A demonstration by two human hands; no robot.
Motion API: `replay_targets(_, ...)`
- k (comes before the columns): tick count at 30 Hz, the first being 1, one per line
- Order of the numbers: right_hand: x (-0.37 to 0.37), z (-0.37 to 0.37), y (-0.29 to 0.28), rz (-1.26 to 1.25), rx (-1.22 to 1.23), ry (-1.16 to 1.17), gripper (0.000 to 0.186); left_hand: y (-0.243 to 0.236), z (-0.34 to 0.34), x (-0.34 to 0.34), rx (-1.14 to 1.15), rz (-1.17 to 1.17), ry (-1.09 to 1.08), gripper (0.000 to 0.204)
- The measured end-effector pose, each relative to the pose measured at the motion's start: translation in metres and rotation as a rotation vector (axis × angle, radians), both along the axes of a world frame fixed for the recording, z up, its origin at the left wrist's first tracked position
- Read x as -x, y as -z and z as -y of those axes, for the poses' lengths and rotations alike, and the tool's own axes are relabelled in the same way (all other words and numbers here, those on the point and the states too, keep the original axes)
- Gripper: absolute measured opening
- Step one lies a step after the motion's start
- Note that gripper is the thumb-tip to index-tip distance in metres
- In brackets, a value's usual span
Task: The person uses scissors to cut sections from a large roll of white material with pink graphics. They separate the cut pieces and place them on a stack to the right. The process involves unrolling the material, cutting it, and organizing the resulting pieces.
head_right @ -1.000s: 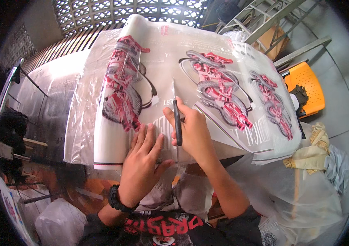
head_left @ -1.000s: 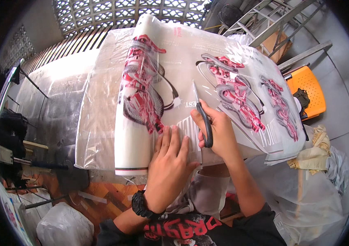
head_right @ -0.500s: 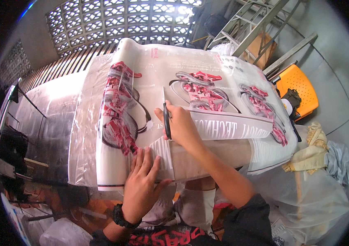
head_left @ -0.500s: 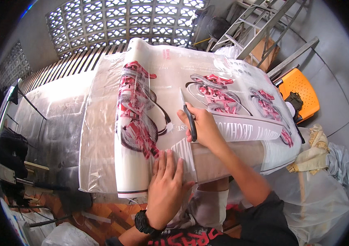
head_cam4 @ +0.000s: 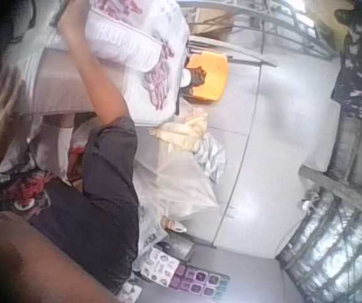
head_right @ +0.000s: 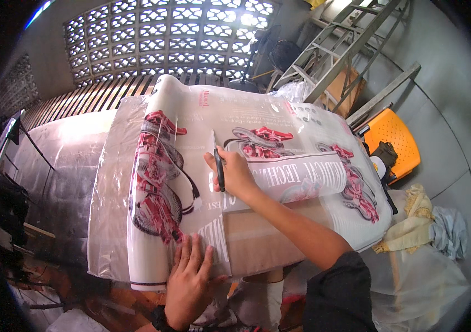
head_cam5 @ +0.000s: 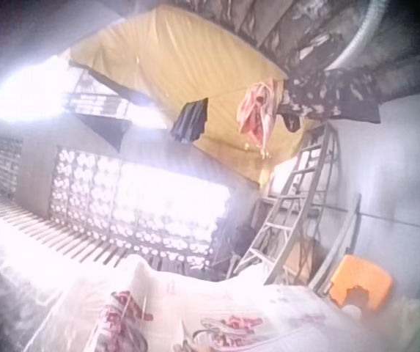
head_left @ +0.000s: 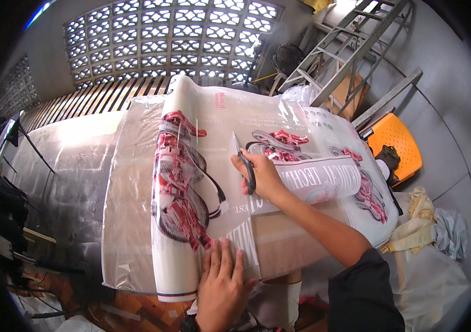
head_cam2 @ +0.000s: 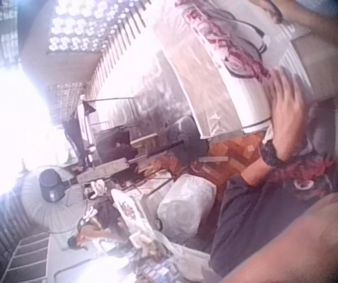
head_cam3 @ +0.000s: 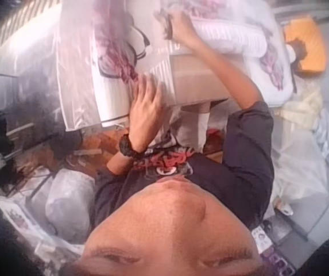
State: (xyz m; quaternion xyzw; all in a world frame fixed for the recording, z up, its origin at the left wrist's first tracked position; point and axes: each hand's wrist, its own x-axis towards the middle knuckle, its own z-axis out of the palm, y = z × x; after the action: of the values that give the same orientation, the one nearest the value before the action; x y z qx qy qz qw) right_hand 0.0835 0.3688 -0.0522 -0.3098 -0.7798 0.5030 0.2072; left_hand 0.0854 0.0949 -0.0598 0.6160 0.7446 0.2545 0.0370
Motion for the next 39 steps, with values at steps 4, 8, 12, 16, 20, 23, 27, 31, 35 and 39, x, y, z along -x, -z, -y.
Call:
replay_targets(4,0.012,-0.009,0.0,0.023,-0.015,0.021,0.072,0.007,0.002,0.0,-0.04,0.033,0.008,0.072)
replay_targets(8,0.022,-0.018,-0.01,0.092,-0.007,0.012,0.067,0.007,0.001,0.001,-0.04,0.023,0.015,0.072)
replay_targets(12,0.035,-0.037,-0.004,0.042,-0.073,-0.001,0.07,0.011,0.0,0.001,-0.04,-0.034,0.016,0.073)
replay_targets(16,0.048,-0.048,-0.001,0.013,-0.077,0.045,0.068,0.007,0.0,0.0,-0.016,0.021,0.015,0.073)
replay_targets(20,0.059,-0.06,0.001,0.032,-0.086,0.053,0.068,0.01,0.001,-0.002,0.002,-0.006,0.001,0.072)
replay_targets(23,0.07,-0.07,0.002,0.017,-0.088,0.041,0.069,0.013,0.002,-0.003,-0.003,-0.034,-0.007,0.072)
replay_targets(27,0.083,-0.084,0.0,0.014,-0.103,0.047,0.071,0.011,0.001,0.0,0.013,-0.073,-0.002,0.069)
replay_targets(31,0.094,-0.1,0.001,0.036,-0.165,0.085,0.055,0.008,-0.001,0.0,0.003,-0.042,-0.003,0.065)
replay_targets(35,0.109,-0.121,0.005,0.026,-0.201,0.084,0.054,0.008,0.0,0.001,-0.003,-0.017,0.005,0.065)
replay_targets(39,0.131,-0.146,0.008,0.033,-0.215,0.083,0.054,0.01,0.001,0.0,0.022,-0.051,0.003,0.07)
